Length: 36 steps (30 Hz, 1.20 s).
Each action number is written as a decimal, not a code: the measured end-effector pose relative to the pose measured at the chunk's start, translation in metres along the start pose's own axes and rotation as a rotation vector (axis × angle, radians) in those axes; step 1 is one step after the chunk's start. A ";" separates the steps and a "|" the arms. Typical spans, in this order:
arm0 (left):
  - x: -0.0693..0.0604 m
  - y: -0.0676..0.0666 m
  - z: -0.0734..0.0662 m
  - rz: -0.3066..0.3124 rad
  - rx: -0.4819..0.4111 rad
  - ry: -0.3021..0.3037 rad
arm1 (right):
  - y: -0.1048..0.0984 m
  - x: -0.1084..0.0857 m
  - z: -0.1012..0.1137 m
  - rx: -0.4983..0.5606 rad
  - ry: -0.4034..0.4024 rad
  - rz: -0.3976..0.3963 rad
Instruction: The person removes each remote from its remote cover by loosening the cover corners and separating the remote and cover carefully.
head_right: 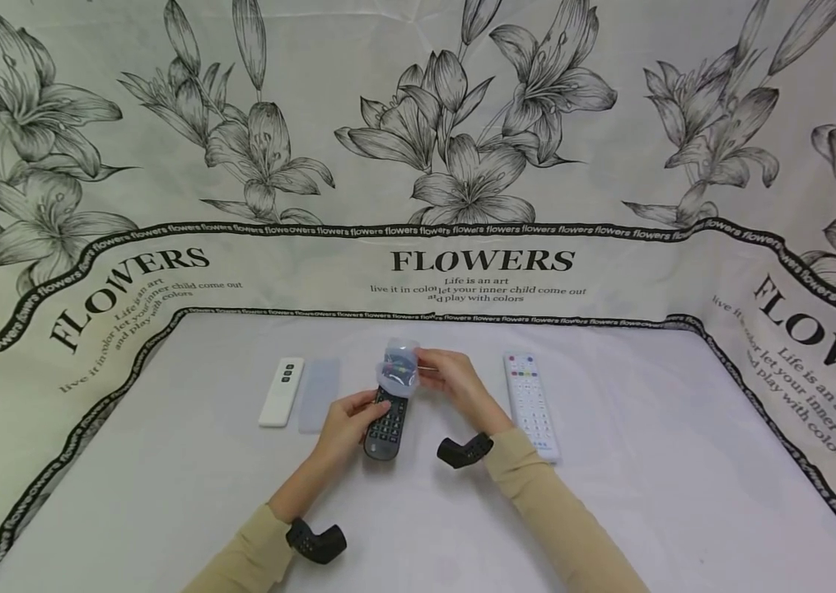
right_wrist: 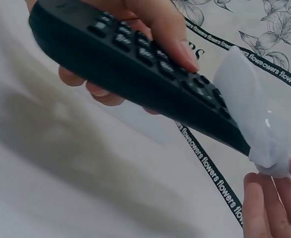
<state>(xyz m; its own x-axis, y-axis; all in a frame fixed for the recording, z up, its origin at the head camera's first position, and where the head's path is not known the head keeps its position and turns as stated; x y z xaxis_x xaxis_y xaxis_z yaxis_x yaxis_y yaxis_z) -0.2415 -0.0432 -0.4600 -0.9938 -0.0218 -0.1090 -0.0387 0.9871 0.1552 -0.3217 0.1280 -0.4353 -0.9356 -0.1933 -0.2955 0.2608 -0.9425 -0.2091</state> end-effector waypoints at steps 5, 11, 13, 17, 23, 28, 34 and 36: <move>-0.001 -0.002 -0.001 0.010 0.047 0.017 | -0.003 0.001 0.001 0.019 -0.028 -0.002; -0.001 0.000 -0.001 0.015 0.071 0.052 | -0.005 0.002 0.002 0.040 -0.065 -0.002; -0.002 0.000 0.000 0.019 0.080 0.061 | -0.006 0.003 0.001 0.038 -0.077 0.001; -0.004 0.001 0.001 0.028 0.085 0.071 | -0.008 0.004 0.000 0.001 -0.079 0.006; -0.007 0.000 0.001 0.025 0.089 0.074 | -0.007 0.003 0.000 -0.041 -0.074 0.020; -0.007 0.000 0.001 0.025 0.090 0.080 | -0.006 0.003 0.002 -0.023 -0.086 0.008; -0.010 0.000 -0.003 0.014 0.085 0.077 | -0.005 0.004 0.005 -0.021 -0.107 -0.030; -0.011 0.000 -0.005 0.014 0.086 0.077 | -0.005 0.005 0.005 -0.030 -0.112 -0.042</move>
<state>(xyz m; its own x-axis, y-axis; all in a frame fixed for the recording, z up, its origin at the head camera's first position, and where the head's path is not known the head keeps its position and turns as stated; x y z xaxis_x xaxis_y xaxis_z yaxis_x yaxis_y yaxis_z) -0.2314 -0.0432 -0.4541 -0.9994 -0.0169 -0.0317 -0.0191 0.9973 0.0705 -0.3288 0.1305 -0.4306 -0.9662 -0.1847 -0.1799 0.2262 -0.9422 -0.2470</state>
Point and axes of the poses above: each hand's wrist, its own x-axis towards the middle knuckle, its own y-axis out of the palm, z = x × y, the point moved 4 cm from there along x, towards the middle knuckle, and after that the axes turned 12 degrees about -x, right-handed, at the moved point
